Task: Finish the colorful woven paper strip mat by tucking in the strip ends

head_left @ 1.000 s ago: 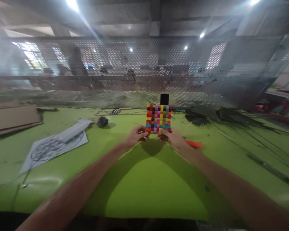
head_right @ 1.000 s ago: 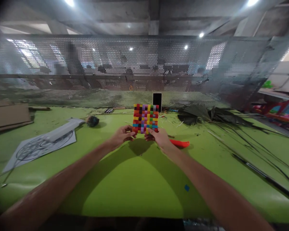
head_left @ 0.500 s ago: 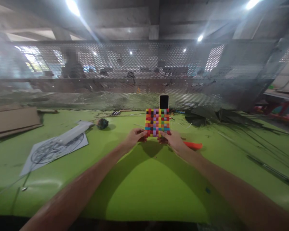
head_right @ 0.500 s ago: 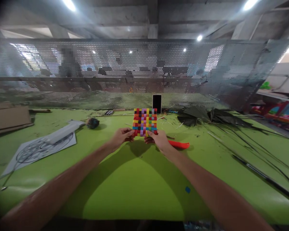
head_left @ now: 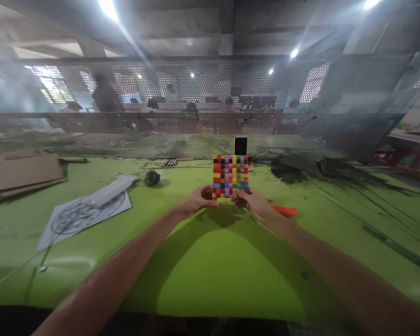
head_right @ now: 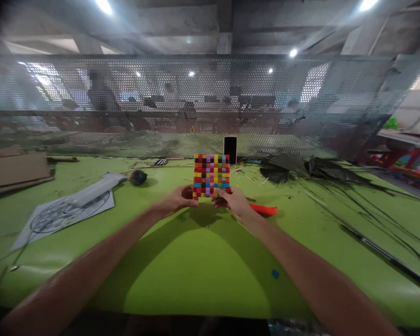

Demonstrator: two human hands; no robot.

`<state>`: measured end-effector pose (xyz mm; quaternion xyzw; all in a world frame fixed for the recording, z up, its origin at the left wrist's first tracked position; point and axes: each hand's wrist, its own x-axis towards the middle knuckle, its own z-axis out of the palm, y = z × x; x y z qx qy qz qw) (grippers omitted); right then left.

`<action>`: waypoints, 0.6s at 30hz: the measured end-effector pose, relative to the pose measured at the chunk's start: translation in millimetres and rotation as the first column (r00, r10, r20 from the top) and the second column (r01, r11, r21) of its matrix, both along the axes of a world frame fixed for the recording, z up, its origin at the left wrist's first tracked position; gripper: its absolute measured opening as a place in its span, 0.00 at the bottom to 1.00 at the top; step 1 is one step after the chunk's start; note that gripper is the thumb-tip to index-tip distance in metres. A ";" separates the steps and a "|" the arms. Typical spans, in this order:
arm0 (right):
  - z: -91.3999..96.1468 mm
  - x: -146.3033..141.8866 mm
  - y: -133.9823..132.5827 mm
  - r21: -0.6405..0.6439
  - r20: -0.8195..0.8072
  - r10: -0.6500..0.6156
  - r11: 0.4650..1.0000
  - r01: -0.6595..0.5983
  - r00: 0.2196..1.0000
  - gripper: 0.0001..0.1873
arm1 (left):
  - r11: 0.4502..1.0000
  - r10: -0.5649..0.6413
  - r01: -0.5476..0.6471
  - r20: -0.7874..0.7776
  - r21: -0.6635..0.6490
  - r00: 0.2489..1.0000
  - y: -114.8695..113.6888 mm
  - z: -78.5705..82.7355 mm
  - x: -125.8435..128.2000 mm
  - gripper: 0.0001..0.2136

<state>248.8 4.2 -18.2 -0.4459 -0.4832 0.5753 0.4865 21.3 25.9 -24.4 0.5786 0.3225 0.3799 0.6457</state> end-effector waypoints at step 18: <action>3.3 0.0 0.3 0.041 0.143 -0.028 0.999 0.023 0.989 0.06 | 0.987 0.159 -0.159 0.036 0.013 0.987 10.1 -11.5 0.5 0.17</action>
